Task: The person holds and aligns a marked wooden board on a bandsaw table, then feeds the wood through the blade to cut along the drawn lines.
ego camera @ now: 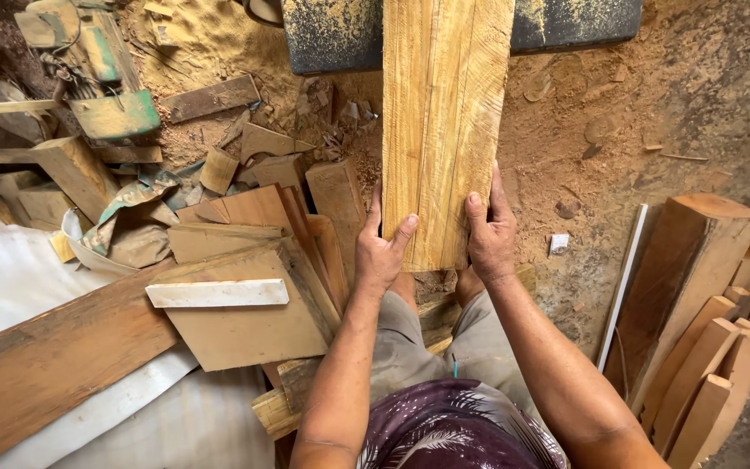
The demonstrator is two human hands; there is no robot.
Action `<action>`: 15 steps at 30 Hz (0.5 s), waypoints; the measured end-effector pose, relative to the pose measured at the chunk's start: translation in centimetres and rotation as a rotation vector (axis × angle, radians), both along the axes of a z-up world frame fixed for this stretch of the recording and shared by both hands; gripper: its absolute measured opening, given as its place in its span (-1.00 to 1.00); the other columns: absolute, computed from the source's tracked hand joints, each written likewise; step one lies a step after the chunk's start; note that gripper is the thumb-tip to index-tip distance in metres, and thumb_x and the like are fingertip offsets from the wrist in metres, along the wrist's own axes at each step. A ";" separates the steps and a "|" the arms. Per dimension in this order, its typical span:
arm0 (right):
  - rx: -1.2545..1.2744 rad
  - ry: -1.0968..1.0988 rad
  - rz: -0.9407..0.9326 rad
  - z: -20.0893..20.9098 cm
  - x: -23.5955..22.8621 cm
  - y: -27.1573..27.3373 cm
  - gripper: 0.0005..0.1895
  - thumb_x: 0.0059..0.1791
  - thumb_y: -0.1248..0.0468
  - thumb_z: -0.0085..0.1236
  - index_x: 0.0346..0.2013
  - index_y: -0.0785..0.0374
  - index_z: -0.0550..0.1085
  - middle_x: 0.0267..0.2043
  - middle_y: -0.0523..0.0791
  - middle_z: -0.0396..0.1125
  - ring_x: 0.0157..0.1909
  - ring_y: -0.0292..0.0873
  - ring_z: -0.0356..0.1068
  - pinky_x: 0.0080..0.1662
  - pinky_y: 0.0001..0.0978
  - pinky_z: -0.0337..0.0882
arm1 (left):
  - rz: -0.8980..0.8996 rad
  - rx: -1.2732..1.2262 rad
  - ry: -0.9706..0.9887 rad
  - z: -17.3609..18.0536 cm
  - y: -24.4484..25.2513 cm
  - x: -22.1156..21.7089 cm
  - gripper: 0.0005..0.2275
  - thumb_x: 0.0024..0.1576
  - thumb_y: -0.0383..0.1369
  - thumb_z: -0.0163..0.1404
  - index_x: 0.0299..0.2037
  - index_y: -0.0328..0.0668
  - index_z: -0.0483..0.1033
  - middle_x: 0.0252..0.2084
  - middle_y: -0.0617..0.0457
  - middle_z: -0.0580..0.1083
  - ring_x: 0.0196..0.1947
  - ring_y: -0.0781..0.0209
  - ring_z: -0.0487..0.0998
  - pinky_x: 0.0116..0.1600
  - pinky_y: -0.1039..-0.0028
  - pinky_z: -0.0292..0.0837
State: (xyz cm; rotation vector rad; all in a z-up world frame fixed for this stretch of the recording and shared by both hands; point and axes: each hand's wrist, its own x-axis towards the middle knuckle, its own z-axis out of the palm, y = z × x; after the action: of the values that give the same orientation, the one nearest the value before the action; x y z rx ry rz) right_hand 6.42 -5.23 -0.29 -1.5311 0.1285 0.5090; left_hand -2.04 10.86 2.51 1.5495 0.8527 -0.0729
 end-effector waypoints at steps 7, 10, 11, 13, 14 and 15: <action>0.009 -0.003 0.002 0.2 0.3 0.3 -0.36 0.20 0.24 0.00 0.54 0.31 0.06 0.46 0.01 0.21 0.39 -0.19 0.26 0.38 -0.35 0.28 | 0.011 -0.012 -0.017 -0.2 0.2 0.2 -0.22 0.19 -0.04 0.11 0.52 -0.27 0.03 0.31 -0.21 0.45 0.27 0.10 0.51 0.30 0.35 0.46; 0.011 -0.010 -0.005 0.0 0.3 0.4 -0.36 0.20 0.26 0.00 0.54 0.31 0.07 0.46 0.01 0.21 0.39 -0.19 0.25 0.38 -0.35 0.28 | 0.013 -0.008 -0.021 -0.1 0.3 0.4 -0.23 0.20 -0.06 0.12 0.52 -0.27 0.05 0.32 -0.21 0.45 0.28 0.10 0.51 0.31 0.35 0.45; 0.010 -0.011 -0.004 -0.1 0.3 0.4 -0.36 0.20 0.26 0.00 0.54 0.31 0.07 0.46 0.01 0.21 0.39 -0.19 0.25 0.38 -0.35 0.28 | 0.013 -0.009 -0.022 -0.1 0.4 0.4 -0.23 0.20 -0.06 0.12 0.52 -0.27 0.05 0.32 -0.21 0.45 0.28 0.10 0.51 0.31 0.35 0.45; 0.008 -0.013 -0.004 -0.3 0.4 0.4 -0.36 0.20 0.26 0.00 0.55 0.30 0.06 0.45 0.01 0.22 0.39 -0.19 0.25 0.39 -0.35 0.27 | 0.006 0.001 -0.023 0.0 0.5 0.6 -0.24 0.20 -0.07 0.12 0.51 -0.27 0.04 0.33 -0.21 0.43 0.28 0.10 0.50 0.31 0.35 0.44; 0.007 -0.011 -0.003 -0.4 0.4 0.4 -0.36 0.20 0.26 0.00 0.55 0.30 0.06 0.45 0.01 0.22 0.39 -0.19 0.25 0.39 -0.35 0.27 | 0.007 0.000 -0.021 0.0 0.5 0.6 -0.24 0.20 -0.07 0.12 0.51 -0.27 0.04 0.33 -0.21 0.43 0.28 0.10 0.50 0.31 0.35 0.44; 0.009 -0.005 -0.002 -0.4 0.4 0.4 -0.36 0.20 0.26 0.00 0.55 0.29 0.05 0.45 0.01 0.22 0.39 -0.20 0.25 0.38 -0.35 0.28 | 0.006 -0.001 -0.031 0.0 0.5 0.5 -0.24 0.21 -0.08 0.12 0.52 -0.26 0.04 0.33 -0.21 0.44 0.28 0.10 0.50 0.31 0.34 0.44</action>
State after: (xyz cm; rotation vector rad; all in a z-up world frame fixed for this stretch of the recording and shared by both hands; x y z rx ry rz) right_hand 6.77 -4.83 -0.69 -1.5235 0.1237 0.5030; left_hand -1.49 11.39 2.52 1.5435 0.8332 -0.0450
